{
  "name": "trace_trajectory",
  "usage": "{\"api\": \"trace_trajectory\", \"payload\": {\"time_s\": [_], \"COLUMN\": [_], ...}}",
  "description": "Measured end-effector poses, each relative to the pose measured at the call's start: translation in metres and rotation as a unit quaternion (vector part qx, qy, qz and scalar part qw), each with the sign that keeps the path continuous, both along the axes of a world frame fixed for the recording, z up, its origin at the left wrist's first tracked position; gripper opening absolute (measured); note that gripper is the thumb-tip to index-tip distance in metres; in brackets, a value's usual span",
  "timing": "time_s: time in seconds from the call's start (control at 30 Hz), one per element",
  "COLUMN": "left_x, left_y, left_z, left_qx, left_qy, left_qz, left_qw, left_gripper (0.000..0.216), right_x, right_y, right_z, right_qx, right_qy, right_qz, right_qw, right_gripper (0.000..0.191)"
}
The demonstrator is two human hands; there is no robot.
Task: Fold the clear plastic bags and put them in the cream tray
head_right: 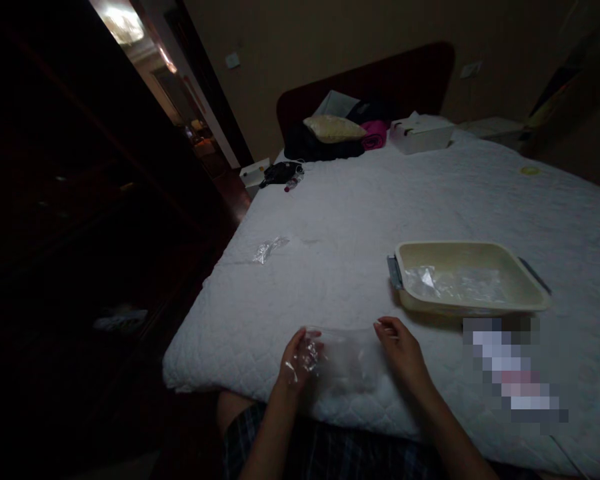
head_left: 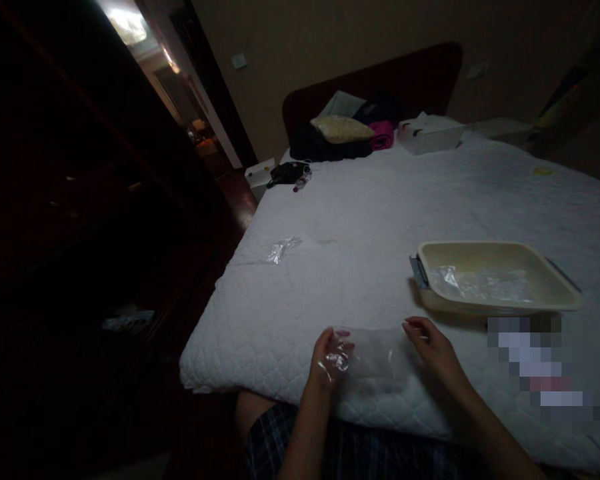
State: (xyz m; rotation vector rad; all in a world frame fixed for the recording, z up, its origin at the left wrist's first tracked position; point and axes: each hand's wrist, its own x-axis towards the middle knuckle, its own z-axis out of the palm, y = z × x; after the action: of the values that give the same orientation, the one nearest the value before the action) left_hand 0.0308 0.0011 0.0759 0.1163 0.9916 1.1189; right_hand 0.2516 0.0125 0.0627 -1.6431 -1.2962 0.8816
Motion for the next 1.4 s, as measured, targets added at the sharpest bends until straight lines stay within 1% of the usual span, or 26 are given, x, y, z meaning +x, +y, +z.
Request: {"api": "trace_trajectory", "payload": {"time_s": [0.07,0.13,0.2,0.27,0.33,0.4,0.5,0.57,0.63,0.73,0.77,0.8,0.87,0.9,0.93,0.97,1.0,1.07,1.1,1.13,1.17,1.2,1.23,1.3,1.37,1.4], "left_x": [-0.001,0.0,0.001,0.001,0.0,-0.002,-0.005,-0.009,-0.015,-0.026,-0.029,-0.031,-0.03,-0.027,-0.021,-0.013,-0.003,0.018,0.028,0.037,0.044,0.049,0.052,0.053,0.049,0.047], "left_y": [0.0,0.0,0.0,0.0,0.0,-0.001,-0.003,-0.003,-0.002,0.002,0.004,0.005,0.005,0.004,0.001,-0.003,-0.007,-0.016,-0.02,-0.023,-0.024,-0.025,-0.024,-0.022,-0.018,-0.017], "left_z": [0.0,0.001,0.002,0.005,0.008,0.011,0.012,0.008,0.001,-0.007,-0.008,-0.006,0.003,0.009,0.015,0.021,0.026,0.031,0.031,0.03,0.028,0.026,0.024,0.021,0.022,0.024], "left_qx": [-0.012,-0.026,-0.033,-0.038,-0.045,-0.052,-0.051,-0.047,-0.034,0.024,0.049,0.073,0.133,0.17,0.225,0.286,0.34,0.434,0.467,0.488,0.5,0.504,0.502,0.492,0.476,0.458], "left_qy": [-0.015,-0.03,-0.047,-0.063,-0.072,-0.071,-0.066,-0.051,-0.008,0.154,0.235,0.322,0.472,0.527,0.557,0.565,0.565,0.581,0.595,0.606,0.615,0.62,0.62,0.604,0.559,0.522], "left_qz": [-0.003,-0.015,-0.015,-0.009,-0.011,-0.022,-0.041,-0.045,-0.04,0.006,0.035,0.068,0.107,0.1,0.064,0.005,-0.059,-0.144,-0.155,-0.157,-0.155,-0.151,-0.15,-0.154,-0.155,-0.152], "left_qw": [1.0,0.999,0.998,0.997,0.996,0.996,0.996,0.997,0.999,0.988,0.97,0.941,0.865,0.827,0.797,0.774,0.75,0.673,0.635,0.608,0.59,0.583,0.584,0.608,0.661,0.703], "left_gripper": [0.028,0.033,0.035,0.034,0.034,0.034,0.034,0.03,0.027,0.026,0.025,0.024,0.024,0.025,0.027,0.029,0.037,0.065,0.073,0.077,0.076,0.069,0.057,0.029,0.017,0.016], "right_x": [-0.001,-0.005,-0.011,-0.015,-0.018,-0.019,-0.018,-0.015,-0.011,-0.003,0.0,0.003,0.009,0.01,0.01,0.009,0.007,0.002,-0.001,-0.003,-0.005,-0.005,-0.005,-0.001,0.004,0.007], "right_y": [-0.004,-0.01,-0.017,-0.023,-0.026,-0.025,-0.02,-0.017,-0.013,-0.008,-0.005,-0.003,0.004,0.007,0.009,0.011,0.013,0.013,0.013,0.012,0.011,0.01,0.009,0.008,0.008,0.008], "right_z": [0.004,0.008,0.009,0.002,-0.012,-0.029,-0.048,-0.048,-0.038,-0.009,0.003,0.014,0.034,0.042,0.049,0.055,0.06,0.066,0.067,0.068,0.068,0.068,0.068,0.068,0.068,0.069], "right_qx": [0.058,0.126,0.187,0.219,0.227,0.232,0.265,0.283,0.27,0.158,0.112,0.074,0.032,0.02,0.012,0.004,-0.001,-0.008,-0.011,-0.013,-0.015,-0.014,-0.013,-0.009,-0.01,-0.011], "right_qy": [-0.059,-0.116,-0.19,-0.28,-0.354,-0.39,-0.376,-0.325,-0.25,-0.139,-0.116,-0.103,-0.102,-0.105,-0.108,-0.108,-0.105,-0.098,-0.097,-0.1,-0.106,-0.114,-0.121,-0.129,-0.124,-0.118], "right_qz": [0.006,0.068,0.178,0.26,0.276,0.253,0.214,0.204,0.188,0.151,0.149,0.156,0.168,0.175,0.183,0.193,0.205,0.224,0.228,0.229,0.23,0.229,0.229,0.235,0.249,0.258], "right_qw": [0.997,0.983,0.947,0.898,0.864,0.855,0.862,0.879,0.911,0.966,0.976,0.98,0.98,0.979,0.977,0.975,0.973,0.97,0.969,0.968,0.967,0.967,0.966,0.963,0.961,0.959], "right_gripper": [0.033,0.035,0.048,0.065,0.07,0.064,0.049,0.038,0.029,0.026,0.026,0.026,0.025,0.025,0.025,0.026,0.028,0.029,0.029,0.028,0.027,0.027,0.026,0.027,0.029,0.03]}}
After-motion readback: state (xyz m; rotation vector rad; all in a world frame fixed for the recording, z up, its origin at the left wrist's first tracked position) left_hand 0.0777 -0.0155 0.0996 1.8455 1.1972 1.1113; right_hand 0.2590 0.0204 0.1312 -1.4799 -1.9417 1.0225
